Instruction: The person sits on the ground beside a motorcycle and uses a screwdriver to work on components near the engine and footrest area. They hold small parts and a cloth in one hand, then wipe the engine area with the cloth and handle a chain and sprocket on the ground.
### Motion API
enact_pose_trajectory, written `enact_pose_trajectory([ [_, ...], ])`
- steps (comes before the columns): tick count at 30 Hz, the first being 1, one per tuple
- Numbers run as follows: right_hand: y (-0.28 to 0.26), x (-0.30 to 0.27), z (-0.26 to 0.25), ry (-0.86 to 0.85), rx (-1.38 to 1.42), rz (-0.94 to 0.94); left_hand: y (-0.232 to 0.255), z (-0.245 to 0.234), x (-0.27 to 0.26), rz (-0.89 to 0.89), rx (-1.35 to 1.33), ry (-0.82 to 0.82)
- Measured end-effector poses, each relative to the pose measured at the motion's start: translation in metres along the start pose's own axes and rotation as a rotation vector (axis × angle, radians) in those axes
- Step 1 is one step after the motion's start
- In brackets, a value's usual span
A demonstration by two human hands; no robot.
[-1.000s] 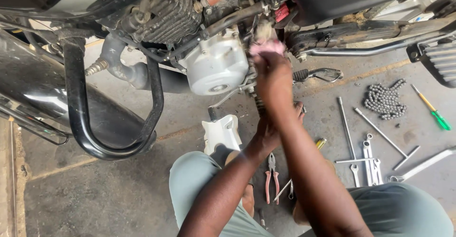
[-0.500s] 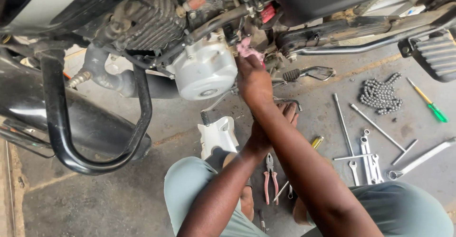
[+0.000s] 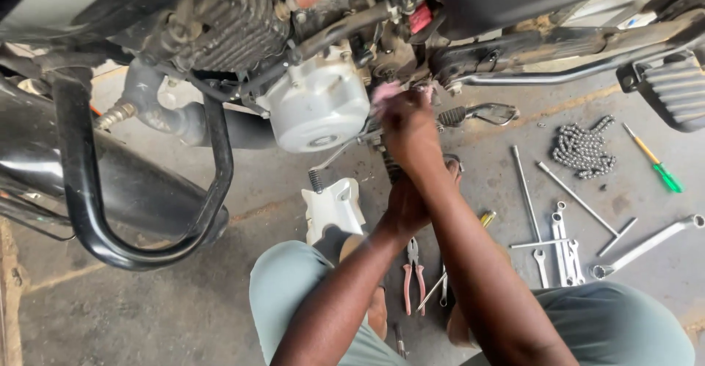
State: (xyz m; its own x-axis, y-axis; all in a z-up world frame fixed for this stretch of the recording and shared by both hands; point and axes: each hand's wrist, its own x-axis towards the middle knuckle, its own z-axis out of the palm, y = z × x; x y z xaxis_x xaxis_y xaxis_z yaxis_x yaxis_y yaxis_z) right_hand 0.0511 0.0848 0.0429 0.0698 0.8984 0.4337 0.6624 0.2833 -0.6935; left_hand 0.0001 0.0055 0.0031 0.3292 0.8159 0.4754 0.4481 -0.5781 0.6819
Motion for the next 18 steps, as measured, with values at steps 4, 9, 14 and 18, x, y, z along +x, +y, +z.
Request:
enact_pose_trajectory([
  [4, -0.014, 0.0, -0.014, -0.427, -0.417, 0.089, 0.009, -0.011, 0.0, -0.008, 0.058, -0.031],
  [9, -0.022, -0.004, -0.118, -0.146, -0.047, 0.113, -0.018, 0.015, -0.004, 0.147, 0.195, 0.039],
  [14, -0.02, -0.005, -0.186, 0.209, 0.227, -0.124, -0.003, 0.011, -0.003, 0.209, 0.285, 0.068],
  [18, 0.042, -0.009, -0.206, -0.04, -0.28, -0.092, 0.004, 0.008, 0.018, 0.201, 0.317, 0.171],
])
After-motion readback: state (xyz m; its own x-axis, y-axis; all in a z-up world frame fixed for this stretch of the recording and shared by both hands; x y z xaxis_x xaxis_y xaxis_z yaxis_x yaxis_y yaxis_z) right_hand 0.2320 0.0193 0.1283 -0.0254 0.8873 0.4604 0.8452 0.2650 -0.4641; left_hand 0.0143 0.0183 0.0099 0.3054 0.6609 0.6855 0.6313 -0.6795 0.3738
